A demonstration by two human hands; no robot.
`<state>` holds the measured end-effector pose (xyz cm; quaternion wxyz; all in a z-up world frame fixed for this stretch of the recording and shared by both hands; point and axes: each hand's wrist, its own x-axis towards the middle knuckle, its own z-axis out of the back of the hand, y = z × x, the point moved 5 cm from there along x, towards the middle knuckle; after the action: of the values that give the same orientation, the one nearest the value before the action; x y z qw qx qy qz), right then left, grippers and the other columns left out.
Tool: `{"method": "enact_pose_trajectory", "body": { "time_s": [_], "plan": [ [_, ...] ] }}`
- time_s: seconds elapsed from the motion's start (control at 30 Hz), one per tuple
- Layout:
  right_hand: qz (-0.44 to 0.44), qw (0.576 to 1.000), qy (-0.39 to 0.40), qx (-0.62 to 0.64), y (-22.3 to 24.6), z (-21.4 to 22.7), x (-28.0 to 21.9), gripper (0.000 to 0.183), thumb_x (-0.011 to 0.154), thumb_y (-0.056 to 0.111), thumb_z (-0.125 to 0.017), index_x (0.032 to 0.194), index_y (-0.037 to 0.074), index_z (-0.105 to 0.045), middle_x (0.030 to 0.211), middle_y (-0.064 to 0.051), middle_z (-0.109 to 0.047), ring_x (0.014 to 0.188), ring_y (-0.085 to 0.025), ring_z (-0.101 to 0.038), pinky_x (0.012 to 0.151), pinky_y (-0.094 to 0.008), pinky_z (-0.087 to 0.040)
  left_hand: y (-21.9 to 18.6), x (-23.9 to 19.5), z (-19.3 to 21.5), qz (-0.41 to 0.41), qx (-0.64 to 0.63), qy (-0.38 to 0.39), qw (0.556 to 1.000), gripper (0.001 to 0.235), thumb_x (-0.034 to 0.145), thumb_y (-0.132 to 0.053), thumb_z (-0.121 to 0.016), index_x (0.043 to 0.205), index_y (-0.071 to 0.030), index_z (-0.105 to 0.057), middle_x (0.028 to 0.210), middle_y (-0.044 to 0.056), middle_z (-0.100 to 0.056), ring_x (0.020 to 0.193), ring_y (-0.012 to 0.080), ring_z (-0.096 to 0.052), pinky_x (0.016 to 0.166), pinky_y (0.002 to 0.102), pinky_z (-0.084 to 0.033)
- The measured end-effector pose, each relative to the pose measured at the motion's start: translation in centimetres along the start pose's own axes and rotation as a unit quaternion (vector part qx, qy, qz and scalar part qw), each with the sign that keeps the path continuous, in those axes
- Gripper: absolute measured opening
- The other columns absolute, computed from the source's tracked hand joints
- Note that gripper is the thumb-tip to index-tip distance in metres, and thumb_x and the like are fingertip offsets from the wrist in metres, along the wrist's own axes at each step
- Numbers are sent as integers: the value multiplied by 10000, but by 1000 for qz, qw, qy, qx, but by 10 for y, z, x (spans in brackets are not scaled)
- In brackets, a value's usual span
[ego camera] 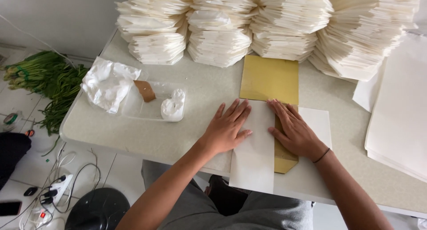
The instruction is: Folding white paper sheets around a gold template to create paper bags at a workstation.
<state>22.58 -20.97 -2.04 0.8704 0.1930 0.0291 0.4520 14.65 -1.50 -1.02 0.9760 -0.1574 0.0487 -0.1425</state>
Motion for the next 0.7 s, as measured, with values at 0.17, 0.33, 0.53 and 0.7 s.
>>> {"method": "enact_pose_trajectory", "body": {
  "time_s": [0.17,0.33,0.53,0.7],
  "plan": [
    [-12,999,-13,46,-5,2,1,810,988,387,-525,1635,59,-166,1626,-131,-396,1532,-316,-284,1273,-497,-103,-4,11,6,-16,-13,15,1000,742,1033,-538,-422,1630,-122,-274,1715,124,-211,1581,358,-172,1235,668,-79],
    [-14,999,-14,44,-3,2,2,845,975,422,-568,1618,40,-177,1594,-151,-437,1520,-327,-310,1275,-505,-113,-9,11,12,-31,-12,4,999,742,1015,-574,-441,1618,-161,-312,1697,110,-274,1571,372,-209,1219,705,-95],
    [-5,997,-17,81,-4,3,2,850,962,376,-544,1634,109,-97,1619,-108,-408,1542,-332,-258,1259,-558,-103,-18,13,11,-41,1,-22,999,727,999,-573,-455,1614,-210,-321,1690,73,-317,1566,371,-238,1162,800,-108],
    [-10,995,-16,99,-3,5,2,895,920,308,-603,1638,136,-96,1630,-123,-378,1527,-358,-272,1255,-579,-102,-20,12,12,-35,5,-12,999,720,988,-576,-445,1612,-233,-337,1703,32,-295,1579,353,-214,1143,837,-83]
  ]
}}
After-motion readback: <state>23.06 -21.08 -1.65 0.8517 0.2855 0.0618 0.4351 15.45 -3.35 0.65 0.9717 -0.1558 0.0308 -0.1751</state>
